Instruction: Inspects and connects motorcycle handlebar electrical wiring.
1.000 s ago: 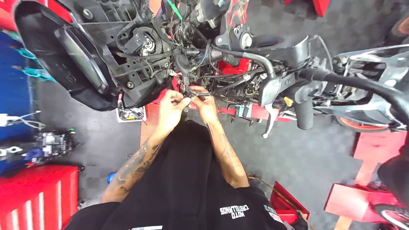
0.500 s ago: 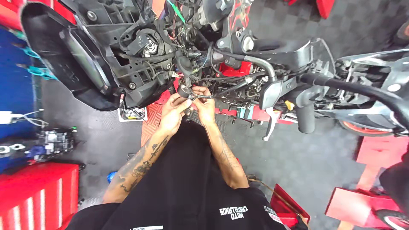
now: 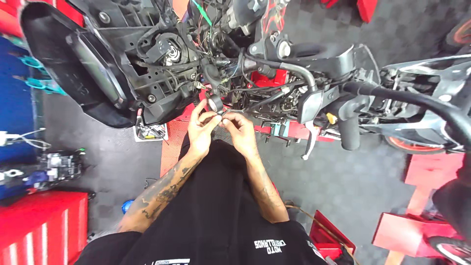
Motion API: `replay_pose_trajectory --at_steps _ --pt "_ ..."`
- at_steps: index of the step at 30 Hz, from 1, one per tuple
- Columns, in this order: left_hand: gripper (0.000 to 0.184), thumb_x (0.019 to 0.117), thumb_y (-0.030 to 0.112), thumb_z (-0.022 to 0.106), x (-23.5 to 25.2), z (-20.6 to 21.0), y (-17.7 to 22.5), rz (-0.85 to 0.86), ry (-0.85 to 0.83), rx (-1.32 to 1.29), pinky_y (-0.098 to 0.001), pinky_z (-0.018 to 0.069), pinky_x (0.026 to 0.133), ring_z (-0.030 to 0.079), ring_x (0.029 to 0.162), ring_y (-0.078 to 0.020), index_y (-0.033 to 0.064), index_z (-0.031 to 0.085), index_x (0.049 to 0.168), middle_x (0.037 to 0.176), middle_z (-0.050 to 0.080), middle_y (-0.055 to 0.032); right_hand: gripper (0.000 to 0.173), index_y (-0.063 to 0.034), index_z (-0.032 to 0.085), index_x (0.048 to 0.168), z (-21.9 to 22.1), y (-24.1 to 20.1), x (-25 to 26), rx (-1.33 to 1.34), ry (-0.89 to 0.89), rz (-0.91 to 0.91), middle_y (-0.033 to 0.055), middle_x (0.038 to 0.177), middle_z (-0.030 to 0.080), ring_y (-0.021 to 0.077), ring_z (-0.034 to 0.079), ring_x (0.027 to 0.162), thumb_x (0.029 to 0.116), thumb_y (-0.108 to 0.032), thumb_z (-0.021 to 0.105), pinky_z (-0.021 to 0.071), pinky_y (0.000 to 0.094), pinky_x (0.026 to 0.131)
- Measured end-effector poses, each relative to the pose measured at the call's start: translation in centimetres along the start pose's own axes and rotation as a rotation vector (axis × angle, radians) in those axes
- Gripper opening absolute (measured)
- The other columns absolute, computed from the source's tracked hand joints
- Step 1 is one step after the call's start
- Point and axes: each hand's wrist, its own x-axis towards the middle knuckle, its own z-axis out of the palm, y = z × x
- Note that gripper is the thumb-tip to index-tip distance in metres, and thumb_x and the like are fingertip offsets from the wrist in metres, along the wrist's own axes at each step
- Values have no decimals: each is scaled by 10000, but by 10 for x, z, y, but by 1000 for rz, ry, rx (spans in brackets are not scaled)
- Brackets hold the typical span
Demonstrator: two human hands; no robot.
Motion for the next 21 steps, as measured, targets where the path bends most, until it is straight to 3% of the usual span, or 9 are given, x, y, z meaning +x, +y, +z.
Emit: replay_pose_trajectory --at_steps 3,4,7,8,11,13,15,17,21 --pt "627 915 -61 687 1 -2 -5 48 -46 0 -398 599 851 702 904 -223 27 457 1492 1058 716 -130 127 -101 738 1053 -11 -32 -11 -218 37 -4 -7 882 744 85 705 759 1011 -152 630 616 294 700" --pt "608 909 -65 694 1 -1 -5 79 -48 23 -387 600 846 703 900 -212 14 477 1471 1052 721 -122 131 -104 722 1091 -10 -41 -13 -239 79 -64 -5 897 733 84 693 751 991 -168 665 605 286 671" --pt "572 900 -75 680 1 -1 -5 188 -80 106 -361 603 835 711 906 -187 -8 498 1437 1055 732 -107 490 -82 617 1351 -2 -60 -5 -445 102 -213 75 1143 636 125 661 841 929 -280 768 600 285 679" --pt "566 895 -80 681 1 -2 -5 226 -93 128 -360 608 830 716 901 -182 -15 500 1427 1050 736 -104 495 -73 633 1332 3 -62 -1 -516 122 -245 102 1147 628 141 664 826 915 -289 787 601 293 667" --pt "584 874 -66 713 2 -5 -5 326 -103 216 -328 609 789 706 852 -152 -24 517 1422 1018 734 -85 255 -63 699 1101 12 -63 2 -571 183 -323 74 1011 680 127 669 753 889 -176 784 594 289 645" --pt "582 889 -37 714 4 -9 0 347 -150 272 -312 605 779 697 862 -146 -13 510 1433 1109 720 -94 232 -60 674 1070 8 -63 -5 -529 162 -328 48 976 693 103 681 757 883 -150 778 611 280 660" --pt "541 917 -20 688 7 -15 7 317 -259 332 -315 610 777 697 893 -156 3 525 1432 1220 690 -110 281 -50 656 1152 0 -57 -13 -492 114 -333 47 1013 706 103 698 811 895 -112 752 627 291 702" --pt "534 930 8 689 11 -20 14 256 -362 398 -323 613 811 706 935 -157 20 520 1437 1202 699 -90 422 -65 638 1326 -8 -51 -18 -500 52 -322 59 1092 706 111 704 885 909 -79 701 631 301 751" --pt "396 940 5 675 16 -21 33 55 -432 416 -341 615 821 719 941 -168 57 483 1281 1133 713 -75 431 -150 661 1363 -10 -48 -23 -588 34 -282 52 1092 682 122 692 890 941 -216 721 624 324 754"
